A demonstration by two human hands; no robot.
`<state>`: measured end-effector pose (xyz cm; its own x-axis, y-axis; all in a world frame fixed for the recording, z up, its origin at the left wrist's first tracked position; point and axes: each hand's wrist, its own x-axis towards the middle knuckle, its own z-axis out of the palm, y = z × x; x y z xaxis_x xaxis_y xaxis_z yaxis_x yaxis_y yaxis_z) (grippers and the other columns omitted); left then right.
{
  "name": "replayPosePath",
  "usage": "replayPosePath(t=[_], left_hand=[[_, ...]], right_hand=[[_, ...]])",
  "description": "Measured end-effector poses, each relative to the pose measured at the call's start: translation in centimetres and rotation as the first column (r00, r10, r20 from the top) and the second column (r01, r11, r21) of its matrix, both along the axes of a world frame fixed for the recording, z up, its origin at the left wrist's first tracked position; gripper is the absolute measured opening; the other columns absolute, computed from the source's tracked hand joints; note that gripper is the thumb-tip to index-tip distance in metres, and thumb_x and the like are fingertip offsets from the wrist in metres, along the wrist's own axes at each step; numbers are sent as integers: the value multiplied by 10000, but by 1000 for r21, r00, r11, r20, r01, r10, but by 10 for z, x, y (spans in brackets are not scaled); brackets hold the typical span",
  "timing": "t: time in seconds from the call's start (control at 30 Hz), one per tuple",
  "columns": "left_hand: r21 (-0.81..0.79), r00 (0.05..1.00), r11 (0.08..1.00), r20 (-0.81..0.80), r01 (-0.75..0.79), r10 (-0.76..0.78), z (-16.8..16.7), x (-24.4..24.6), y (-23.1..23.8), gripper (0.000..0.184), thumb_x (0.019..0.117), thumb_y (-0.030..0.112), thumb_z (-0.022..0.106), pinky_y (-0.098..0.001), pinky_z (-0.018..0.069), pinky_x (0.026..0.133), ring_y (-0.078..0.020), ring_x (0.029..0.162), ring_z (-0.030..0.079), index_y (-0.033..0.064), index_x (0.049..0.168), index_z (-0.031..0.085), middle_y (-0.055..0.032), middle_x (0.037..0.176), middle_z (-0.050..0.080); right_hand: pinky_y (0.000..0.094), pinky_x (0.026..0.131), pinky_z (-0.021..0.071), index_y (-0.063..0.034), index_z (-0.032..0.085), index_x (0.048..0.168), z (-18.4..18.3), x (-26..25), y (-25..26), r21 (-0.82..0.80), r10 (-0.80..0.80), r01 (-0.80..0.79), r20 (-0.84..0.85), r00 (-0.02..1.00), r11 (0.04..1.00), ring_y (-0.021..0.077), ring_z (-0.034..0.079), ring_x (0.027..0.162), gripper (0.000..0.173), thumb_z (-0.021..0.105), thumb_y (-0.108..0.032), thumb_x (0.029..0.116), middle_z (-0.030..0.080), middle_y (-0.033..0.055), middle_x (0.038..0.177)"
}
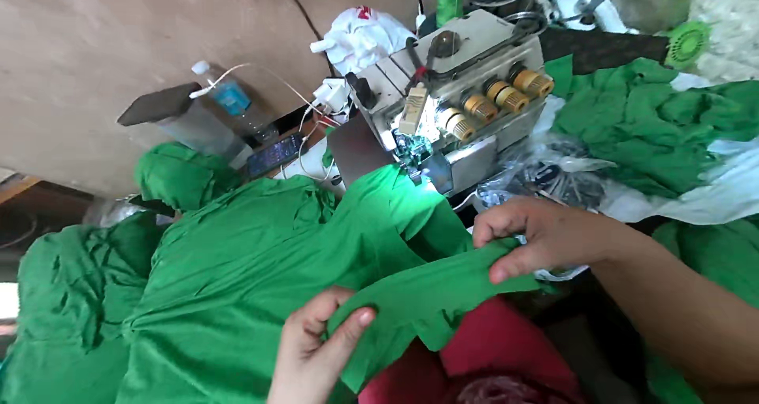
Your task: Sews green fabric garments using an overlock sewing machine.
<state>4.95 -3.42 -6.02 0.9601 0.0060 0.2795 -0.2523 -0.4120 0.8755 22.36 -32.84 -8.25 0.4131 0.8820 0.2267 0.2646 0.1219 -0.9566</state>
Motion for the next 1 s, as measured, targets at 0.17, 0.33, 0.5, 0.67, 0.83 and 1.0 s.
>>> replayPosePath(t=[0.17,0.33,0.5,0.67,0.83,1.0], left_hand=[[150,993,986,-77,-79,91,-14,-16,18,149,973,318,687,-129,546,710,69,775,646,186,914,722,133,848,706],[306,997,950,49,-66,53,-30,-1,-19,490,934,512,679,-383,457,1093,-147,1288,581,130,1240,709,-32,1296,691],[-57,988,997,141,-57,65,-32,15,-50,280,888,325,779,-126,486,735,66,760,580,118,1072,738,111,821,669],[-167,980,986,194,-19,52,-33,18,-48,155,980,257,686,-117,520,734,56,802,620,116,1001,745,95,861,695],[-349,986,937,166,29,32,-38,19,-50,155,990,242,671,-191,572,857,-4,949,692,150,1086,750,77,1046,753],[-465,986,885,149,1,77,-42,17,-53,114,996,223,661,-158,555,794,34,850,666,140,1028,732,105,929,729]], right_hand=[[119,707,551,-204,730,941,-21,-8,13,146,-130,169,-242,962,975,-76,655,779,135,766,-98,866,715,-177,850],[114,708,545,-1,741,1093,-25,-38,46,185,-107,125,-104,989,975,-77,642,800,177,655,-99,974,735,-55,946],[144,645,579,-51,601,1123,-9,-57,57,209,-154,175,-115,981,962,-31,667,720,241,726,-130,933,693,-71,856],[154,780,572,-64,593,1194,-17,-54,50,236,-154,187,-152,976,954,-27,681,863,265,688,-87,948,727,-84,969],[133,746,552,-115,631,1146,-22,-56,52,258,-217,258,-177,960,931,-54,670,812,284,764,-164,899,739,-133,902],[134,749,555,-138,633,1127,-26,-56,55,285,-164,229,-234,958,931,-47,677,819,251,754,-132,907,743,-129,912]])
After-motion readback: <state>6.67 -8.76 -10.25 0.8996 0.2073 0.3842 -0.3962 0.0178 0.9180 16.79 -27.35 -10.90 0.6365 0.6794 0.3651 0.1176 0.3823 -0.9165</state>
